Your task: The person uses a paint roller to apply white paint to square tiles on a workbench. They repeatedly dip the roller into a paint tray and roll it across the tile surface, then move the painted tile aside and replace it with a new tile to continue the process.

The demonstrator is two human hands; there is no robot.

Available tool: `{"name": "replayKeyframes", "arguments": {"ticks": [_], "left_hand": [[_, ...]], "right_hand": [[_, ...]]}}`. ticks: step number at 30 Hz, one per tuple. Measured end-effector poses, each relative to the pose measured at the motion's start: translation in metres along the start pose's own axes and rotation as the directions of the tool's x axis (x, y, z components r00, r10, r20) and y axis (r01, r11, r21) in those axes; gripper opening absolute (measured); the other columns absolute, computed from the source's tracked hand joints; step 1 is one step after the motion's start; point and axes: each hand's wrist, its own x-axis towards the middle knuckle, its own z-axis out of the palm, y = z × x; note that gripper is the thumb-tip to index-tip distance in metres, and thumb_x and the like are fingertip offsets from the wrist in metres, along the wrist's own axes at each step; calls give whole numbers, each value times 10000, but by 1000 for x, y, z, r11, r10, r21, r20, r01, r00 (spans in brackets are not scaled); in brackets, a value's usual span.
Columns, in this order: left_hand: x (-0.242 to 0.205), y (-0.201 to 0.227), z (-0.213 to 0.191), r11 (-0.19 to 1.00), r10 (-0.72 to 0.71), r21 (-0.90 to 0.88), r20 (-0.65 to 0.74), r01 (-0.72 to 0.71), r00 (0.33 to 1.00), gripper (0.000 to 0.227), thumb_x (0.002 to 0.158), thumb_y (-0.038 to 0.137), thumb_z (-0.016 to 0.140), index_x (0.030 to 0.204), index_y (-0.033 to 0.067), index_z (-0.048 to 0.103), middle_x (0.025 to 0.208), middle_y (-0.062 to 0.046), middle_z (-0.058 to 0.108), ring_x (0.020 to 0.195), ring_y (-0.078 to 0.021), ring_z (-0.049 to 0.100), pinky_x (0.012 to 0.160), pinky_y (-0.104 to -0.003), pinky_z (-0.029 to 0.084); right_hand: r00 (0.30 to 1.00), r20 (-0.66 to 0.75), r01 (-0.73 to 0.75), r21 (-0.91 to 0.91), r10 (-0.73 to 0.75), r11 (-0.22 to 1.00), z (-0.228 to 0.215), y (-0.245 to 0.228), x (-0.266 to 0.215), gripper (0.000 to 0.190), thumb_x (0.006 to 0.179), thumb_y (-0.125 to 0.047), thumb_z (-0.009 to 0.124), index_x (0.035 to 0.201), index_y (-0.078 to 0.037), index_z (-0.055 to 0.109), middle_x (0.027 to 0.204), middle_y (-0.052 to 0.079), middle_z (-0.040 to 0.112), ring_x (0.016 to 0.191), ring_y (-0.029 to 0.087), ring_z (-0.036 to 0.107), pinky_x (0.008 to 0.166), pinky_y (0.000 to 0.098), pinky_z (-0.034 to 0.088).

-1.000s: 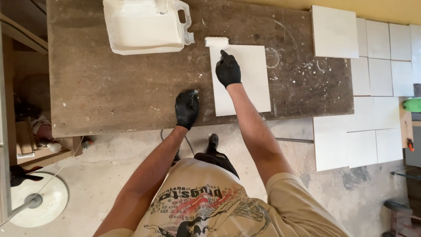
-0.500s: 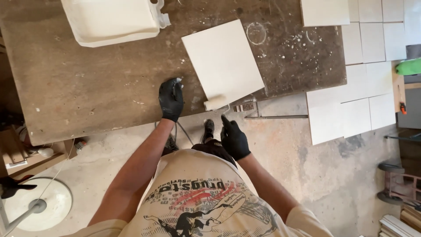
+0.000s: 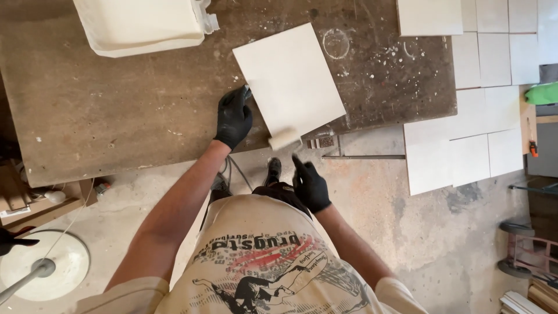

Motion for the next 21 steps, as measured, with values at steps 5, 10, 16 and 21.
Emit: {"name": "replayKeyframes", "arguments": {"ticks": [5, 10, 16, 21], "left_hand": [[0, -16, 15, 996, 55, 78, -59, -50, 997, 621, 894, 128, 570, 1514, 156, 533, 1304, -11, 737, 1251, -177, 644, 1156, -361, 353], [6, -20, 13, 998, 52, 36, -40, -51, 998, 600, 904, 106, 555, 1501, 163, 550, 1286, -41, 738, 1213, -218, 658, 1152, -388, 375], [13, -15, 2, 999, 54, -5, -5, -54, 999, 578, 924, 78, 536, 1496, 160, 551, 1252, -50, 744, 1181, -255, 676, 1147, -430, 397], [16, -2, -8, 999, 51, -8, -28, -51, 998, 534, 929, 52, 527, 1456, 105, 591, 1241, -100, 747, 1166, -310, 681, 1147, -451, 402]], "right_hand": [[998, -44, -36, 23, 37, 999, 0, 17, -14, 528, 908, -202, 605, 1388, -420, 605, 956, 32, 653, 820, 369, 707, 634, 521, 608], [979, -205, -5, -5, 4, 1000, -16, 11, 6, 473, 921, -201, 619, 1340, -416, 648, 916, 20, 659, 799, 339, 710, 607, 479, 608], [985, -173, -18, -9, 16, 1000, -20, 42, 7, 495, 893, -166, 636, 1315, -421, 668, 894, 2, 671, 810, 297, 717, 619, 438, 620], [997, -76, -1, -12, 0, 1000, -16, 30, 51, 450, 905, -210, 625, 1306, -409, 667, 914, 39, 674, 830, 333, 713, 680, 469, 623]]}}
